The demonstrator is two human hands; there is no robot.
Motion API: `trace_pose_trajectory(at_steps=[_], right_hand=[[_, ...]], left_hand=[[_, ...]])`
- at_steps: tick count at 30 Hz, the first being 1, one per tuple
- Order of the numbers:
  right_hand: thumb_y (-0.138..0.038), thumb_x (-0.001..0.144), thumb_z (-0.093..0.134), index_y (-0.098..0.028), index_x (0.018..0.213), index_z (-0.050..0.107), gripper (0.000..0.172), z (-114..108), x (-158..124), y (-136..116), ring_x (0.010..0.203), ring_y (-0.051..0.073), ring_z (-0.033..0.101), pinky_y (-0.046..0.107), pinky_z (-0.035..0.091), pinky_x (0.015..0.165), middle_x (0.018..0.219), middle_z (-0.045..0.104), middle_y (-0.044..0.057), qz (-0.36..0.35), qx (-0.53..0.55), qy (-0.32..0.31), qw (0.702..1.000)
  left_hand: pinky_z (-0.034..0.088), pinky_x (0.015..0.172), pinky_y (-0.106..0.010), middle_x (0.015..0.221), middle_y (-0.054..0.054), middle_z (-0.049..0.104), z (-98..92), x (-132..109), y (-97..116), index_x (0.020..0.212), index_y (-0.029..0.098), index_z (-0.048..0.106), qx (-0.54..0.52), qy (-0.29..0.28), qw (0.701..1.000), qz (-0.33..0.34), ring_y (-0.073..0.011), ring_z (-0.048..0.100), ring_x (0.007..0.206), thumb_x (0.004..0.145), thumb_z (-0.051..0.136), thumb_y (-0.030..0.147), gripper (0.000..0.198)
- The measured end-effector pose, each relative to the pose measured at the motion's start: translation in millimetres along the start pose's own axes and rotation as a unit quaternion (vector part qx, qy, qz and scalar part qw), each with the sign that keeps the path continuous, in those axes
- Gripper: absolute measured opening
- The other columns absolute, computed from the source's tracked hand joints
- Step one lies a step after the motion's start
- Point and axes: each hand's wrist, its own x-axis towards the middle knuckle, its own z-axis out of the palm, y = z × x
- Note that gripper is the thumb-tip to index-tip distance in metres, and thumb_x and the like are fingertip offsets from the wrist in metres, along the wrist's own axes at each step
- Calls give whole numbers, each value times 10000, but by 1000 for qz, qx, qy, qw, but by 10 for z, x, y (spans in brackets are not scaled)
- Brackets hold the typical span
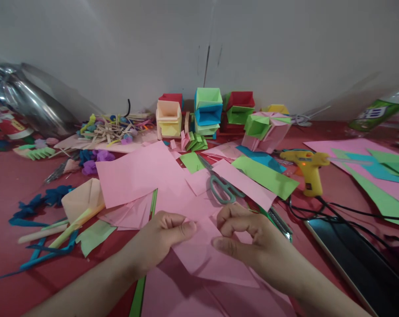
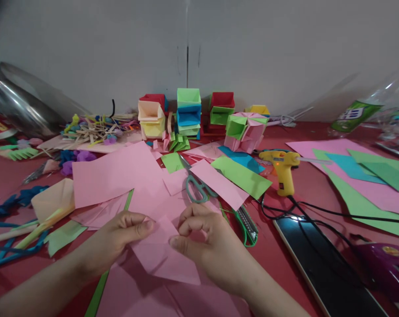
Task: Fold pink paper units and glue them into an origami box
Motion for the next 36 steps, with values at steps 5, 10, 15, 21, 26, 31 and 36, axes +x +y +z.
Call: trace_pose_trajectory(at_steps=[5, 10, 15, 21, 26, 31, 36], right_hand=[[-248, 742, 649, -183, 527, 535, 252, -12, 1, 23, 770, 141, 532, 292, 398, 784, 759, 526, -9, 2, 13, -16, 1000], [-269, 750, 643, -178, 517, 511, 283, -50, 20, 45, 745, 133, 515, 271, 398, 736, 749, 517, -12, 18, 23, -7, 1000], [-275, 758, 615, -184, 553, 512, 247, -38, 25, 62, 779, 151, 531, 282, 401, 754, 775, 549, -3, 9, 7, 25, 1000], [-298, 707, 676, -173, 637, 624, 152, 55, 15, 32, 903, 185, 538, 291, 408, 800, 923, 581, 38, 15, -31, 25, 999], [-261, 722, 656, -167, 656, 626, 119, 111, -1, 20, 900, 175, 538, 272, 415, 777, 915, 574, 39, 16, -31, 18, 999], [-234, 744, 615, -172, 595, 545, 176, 126, -9, 33, 868, 161, 520, 263, 404, 749, 881, 543, 28, 1, -35, 22, 999], [-336, 749, 631, -176, 546, 459, 311, 52, 18, 100, 880, 166, 494, 295, 363, 803, 864, 518, 12, 22, -40, 38, 998]], left_hand=[[271, 476, -217, 529, 22, 460, -30, -5, -12, 580, 137, 526, -15, -1, 1000, 1, -78, 361, 465, 822, 493, 427, 379], [207, 453, -202, 527, 62, 326, -48, -18, 28, 550, 156, 456, 107, 12, 993, 45, -67, 268, 486, 729, 605, 484, 403], [114, 422, -213, 529, 79, 201, -41, -2, 4, 531, 185, 323, 181, 66, 981, 37, -62, 166, 483, 715, 633, 433, 437], [176, 445, -198, 577, 55, 272, 92, -14, -8, 585, 162, 413, 186, 42, 981, 42, -73, 226, 531, 778, 559, 365, 317], [222, 457, -180, 596, 54, 312, 133, -45, -32, 618, 159, 441, 173, 44, 981, 74, -75, 265, 549, 767, 581, 312, 256], [199, 445, -192, 570, 61, 284, 64, -33, -17, 578, 163, 424, 160, 58, 984, 43, -74, 239, 527, 732, 615, 395, 338], [210, 447, -193, 507, 68, 349, -81, -4, 120, 539, 144, 515, 200, 36, 979, 22, -67, 274, 485, 718, 629, 345, 292]])
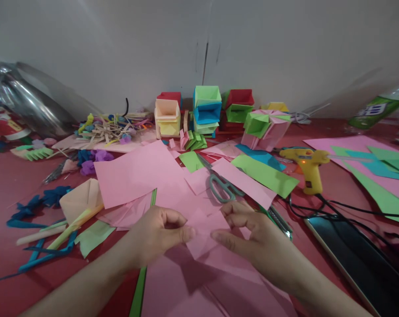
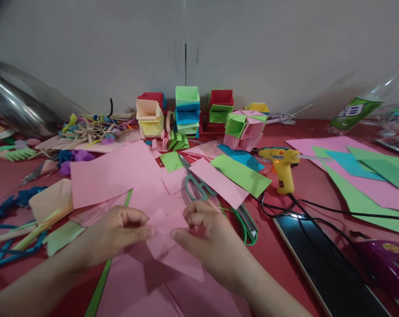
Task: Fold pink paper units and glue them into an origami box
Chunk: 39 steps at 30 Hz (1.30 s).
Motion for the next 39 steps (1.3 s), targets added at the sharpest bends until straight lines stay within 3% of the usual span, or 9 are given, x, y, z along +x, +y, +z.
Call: trace_pose_trajectory(at_steps=[5, 9, 17, 21, 24, 28, 31, 34, 39], right_hand=[[-400, 736, 636, -179, 536, 475, 338, -41, 37, 31, 889, 180, 492, 324, 346, 814, 853, 520, 13, 21, 11, 7, 1000], [-379, 757, 606, -182, 542, 493, 312, -50, 56, 0, 873, 178, 507, 331, 357, 816, 852, 535, 18, 19, 12, -3, 1000], [-367, 750, 642, -190, 567, 589, 261, -43, 13, -39, 882, 186, 540, 319, 396, 808, 837, 580, 24, -16, 12, -40, 999], [-480, 846, 493, -230, 848, 677, 310, -33, -2, 22, 944, 201, 565, 340, 423, 846, 957, 637, 49, 7, 166, 34, 986], [-527, 797, 548, -274, 1138, 577, 425, 18, 6, 82, 1070, 221, 533, 362, 437, 879, 1201, 576, 66, 44, 280, 90, 955], [-467, 675, 708, -240, 1239, 492, 645, 129, 9, 59, 970, 224, 590, 347, 479, 815, 1144, 607, 88, 55, 321, 19, 945], [-382, 724, 686, -212, 1137, 577, 460, 176, 8, -3, 861, 192, 608, 303, 477, 760, 952, 659, 45, 53, 315, -7, 947], [-319, 744, 660, -187, 907, 656, 209, 177, 14, -37, 780, 149, 577, 244, 450, 700, 820, 643, 5, 44, 292, -8, 955], [-305, 754, 609, -162, 694, 610, 155, 161, 8, -61, 526, 81, 381, 203, 304, 480, 583, 471, -47, 74, 201, -13, 977]], left_hand=[[327, 528, -205, 552, 20, 560, -90, 2, 60, 596, 146, 642, 34, 43, 999, 4, -96, 446, 535, 709, 629, 319, 207], [329, 534, -209, 558, 14, 568, -118, 4, 63, 592, 144, 640, 53, 57, 997, 2, -100, 456, 547, 714, 621, 306, 204], [294, 494, -186, 592, 43, 481, -108, -15, 1, 678, 131, 613, 7, -22, 1000, 5, -76, 396, 541, 682, 688, 283, 169], [375, 524, -203, 587, 15, 535, 3, -6, -27, 687, 131, 631, -153, 58, 987, 5, -93, 470, 542, 714, 675, 337, 212], [438, 602, -216, 644, 6, 581, 90, 30, -47, 715, 159, 644, -318, 155, 935, 22, -106, 534, 619, 711, 690, 331, 179], [425, 577, -165, 679, 22, 606, 196, 54, -97, 693, 180, 654, -398, 176, 900, 0, -66, 520, 599, 678, 730, 318, 159], [409, 511, -188, 633, 7, 615, 257, 41, -128, 784, 167, 672, -342, 110, 933, -12, -75, 504, 518, 726, 685, 342, 185], [451, 624, -243, 722, -25, 648, 284, 24, -136, 856, 151, 661, -288, 58, 955, 44, -124, 566, 639, 740, 671, 328, 212], [436, 720, -237, 939, -18, 626, 274, 16, -134, 1023, 218, 580, -264, 69, 957, 101, -147, 566, 836, 675, 729, 344, 399]])
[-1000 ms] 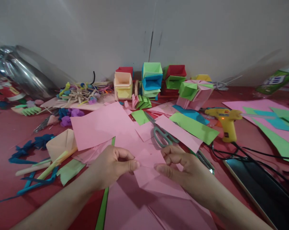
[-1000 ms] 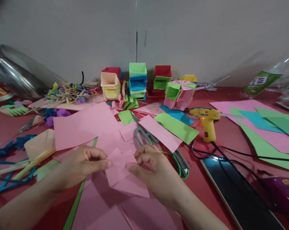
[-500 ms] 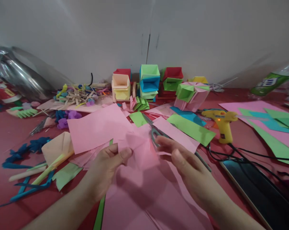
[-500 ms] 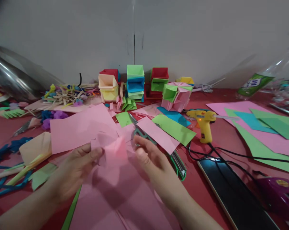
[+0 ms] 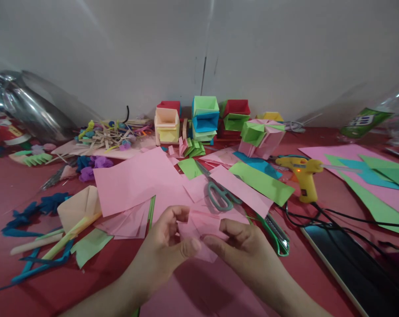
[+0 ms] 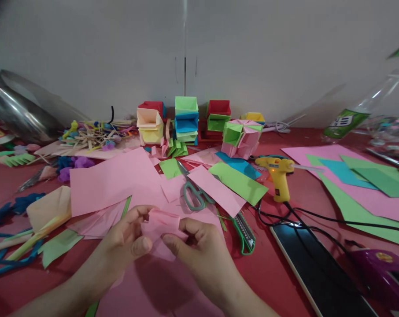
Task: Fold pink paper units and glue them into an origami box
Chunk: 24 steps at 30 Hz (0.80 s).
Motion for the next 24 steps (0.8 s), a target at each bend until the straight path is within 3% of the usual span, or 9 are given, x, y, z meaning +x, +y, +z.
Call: trace_pose_trajectory(at_steps=[3, 6, 9, 13, 18, 22, 24], right_hand=[[-306, 757, 592, -158, 700, 587, 159, 13, -23, -19, 504, 73, 313, 206, 246, 454, 562, 394, -58, 16, -31, -16, 999], [-319, 742, 606, -158, 628, 539, 208, 8, -28, -15, 509, 76, 296, 214, 229, 459, 541, 356, -64, 16, -72, -7, 997], [-351, 743, 598, -163, 551, 475, 296, -16, -17, 8, 516, 79, 280, 221, 224, 472, 525, 332, -64, 20, -87, -15, 996], [-364, 741, 593, -167, 543, 469, 305, -38, -15, 4, 513, 81, 263, 226, 209, 473, 523, 310, -65, 37, -84, -29, 995], [-333, 758, 581, -170, 553, 460, 289, -35, -37, -39, 524, 82, 291, 221, 236, 482, 539, 335, -61, 24, -76, -34, 996], [-295, 721, 624, -171, 598, 495, 217, -33, -42, -48, 541, 86, 355, 212, 286, 491, 571, 403, -54, -8, -90, -10, 996], [-289, 710, 639, -173, 611, 534, 185, -36, -38, -53, 556, 95, 405, 213, 329, 505, 583, 447, -45, -28, -89, 12, 996]], left_hand=[[405, 640, -191, 737, 23, 583, -16, 10, 5, 792, 174, 617, 16, 25, 999, -11, -95, 524, 688, 703, 707, 324, 197], [359, 547, -183, 568, 53, 496, -36, 20, 8, 614, 153, 560, -4, 83, 996, -13, -66, 435, 545, 730, 680, 335, 246], [369, 542, -205, 559, 41, 518, -49, 24, 28, 623, 152, 566, -28, 105, 994, -20, -78, 443, 535, 733, 671, 362, 259], [398, 580, -226, 636, 9, 582, -58, 25, 74, 683, 142, 615, -35, 71, 996, -35, -101, 496, 596, 739, 671, 344, 216], [351, 521, -215, 507, 45, 477, -70, 18, 85, 609, 146, 609, -65, 65, 995, -42, -79, 427, 503, 786, 617, 353, 273], [369, 548, -219, 566, 33, 523, -55, -2, 119, 608, 156, 638, 49, 71, 996, -17, -94, 463, 559, 772, 629, 353, 257], [400, 600, -224, 645, 17, 569, -42, -13, 141, 698, 168, 685, 117, 38, 992, -1, -112, 508, 636, 764, 641, 327, 178]])
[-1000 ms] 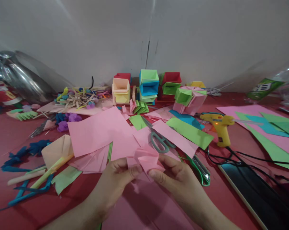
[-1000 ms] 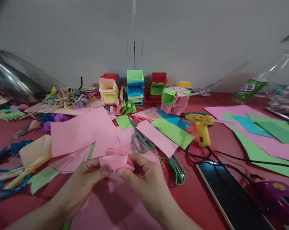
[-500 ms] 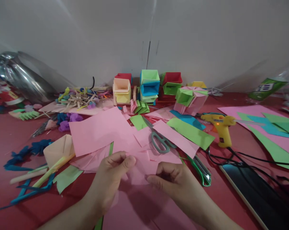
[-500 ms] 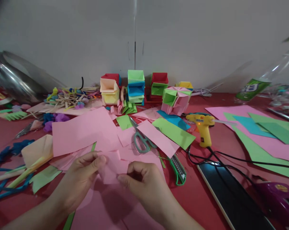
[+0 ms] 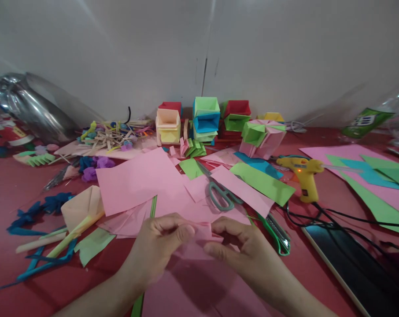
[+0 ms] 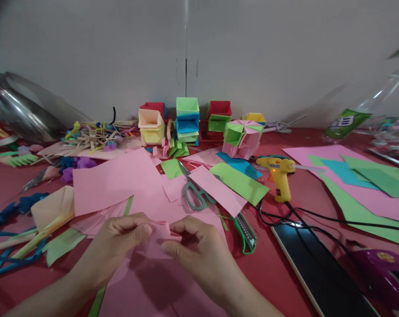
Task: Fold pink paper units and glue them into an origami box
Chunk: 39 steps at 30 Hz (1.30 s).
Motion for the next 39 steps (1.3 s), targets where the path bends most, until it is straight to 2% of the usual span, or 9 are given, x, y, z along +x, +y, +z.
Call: trace_pose_trajectory(at_steps=[5, 9, 12, 14, 18, 20, 23, 28, 39], right_hand=[[-206, 747, 607, -189, 625, 622, 124, -50, 9, 4, 608, 127, 532, 237, 428, 589, 617, 578, -9, -112, -56, 59, 990], [-33, 737, 473, -217, 842, 684, 298, -117, 36, 60, 859, 182, 586, 320, 457, 764, 880, 658, 48, -240, -157, 40, 957], [47, 697, 378, -229, 823, 698, 441, -172, 75, 122, 917, 185, 576, 348, 452, 800, 929, 662, 46, -243, -201, 7, 949], [68, 679, 348, -225, 790, 696, 469, -203, 96, 154, 890, 173, 587, 337, 456, 793, 897, 671, 33, -216, -198, 13, 956], [39, 705, 383, -218, 819, 681, 409, -217, 97, 160, 852, 169, 593, 316, 462, 763, 878, 665, 29, -186, -190, 53, 962], [6, 736, 417, -214, 833, 682, 358, -189, 82, 140, 822, 168, 588, 308, 462, 740, 850, 660, 34, -208, -200, 38, 957], [-3, 736, 450, -202, 818, 690, 322, -111, 55, 121, 809, 166, 571, 288, 458, 722, 830, 650, 38, -258, -226, -29, 939], [25, 693, 458, -180, 892, 682, 362, -17, 32, 153, 908, 191, 538, 314, 447, 797, 976, 643, 45, -251, -296, -121, 914], [-274, 788, 631, -157, 825, 667, 129, 26, -3, 54, 797, 206, 560, 324, 461, 683, 874, 641, 83, -253, -475, -137, 832]], left_hand=[[447, 754, -266, 880, -22, 629, -50, 4, 0, 929, 249, 698, 156, -56, 974, 155, -149, 575, 841, 796, 602, 193, 174], [425, 867, -338, 1085, -59, 595, -203, 54, 39, 988, 278, 682, 361, -78, 869, 329, -172, 538, 998, 821, 478, 60, 342], [380, 949, -384, 1269, -62, 509, -316, 93, 143, 1041, 273, 654, 463, -219, 811, 284, -219, 428, 1181, 777, 475, 24, 405], [376, 959, -372, 1270, -55, 513, -361, 113, 205, 1048, 260, 642, 457, -271, 812, 243, -217, 416, 1198, 760, 464, 12, 420], [420, 876, -327, 1101, -66, 598, -376, 139, 212, 994, 213, 618, 398, -175, 876, 210, -184, 527, 1036, 868, 390, 118, 277], [426, 827, -308, 1003, -56, 614, -359, 142, 178, 989, 202, 592, 400, -123, 884, 209, -181, 551, 945, 878, 445, 225, 186], [415, 788, -278, 946, -34, 613, -313, 133, 140, 957, 203, 585, 436, -129, 865, 212, -171, 551, 890, 867, 483, 265, 150], [418, 783, -272, 942, -53, 634, -225, 117, 118, 968, 165, 597, 508, -191, 823, 170, -174, 570, 888, 872, 372, 88, 256], [449, 760, -348, 1007, -97, 603, -105, -70, 262, 995, 136, 543, 595, -238, 754, 145, -246, 567, 919, 792, 583, 214, 221]])
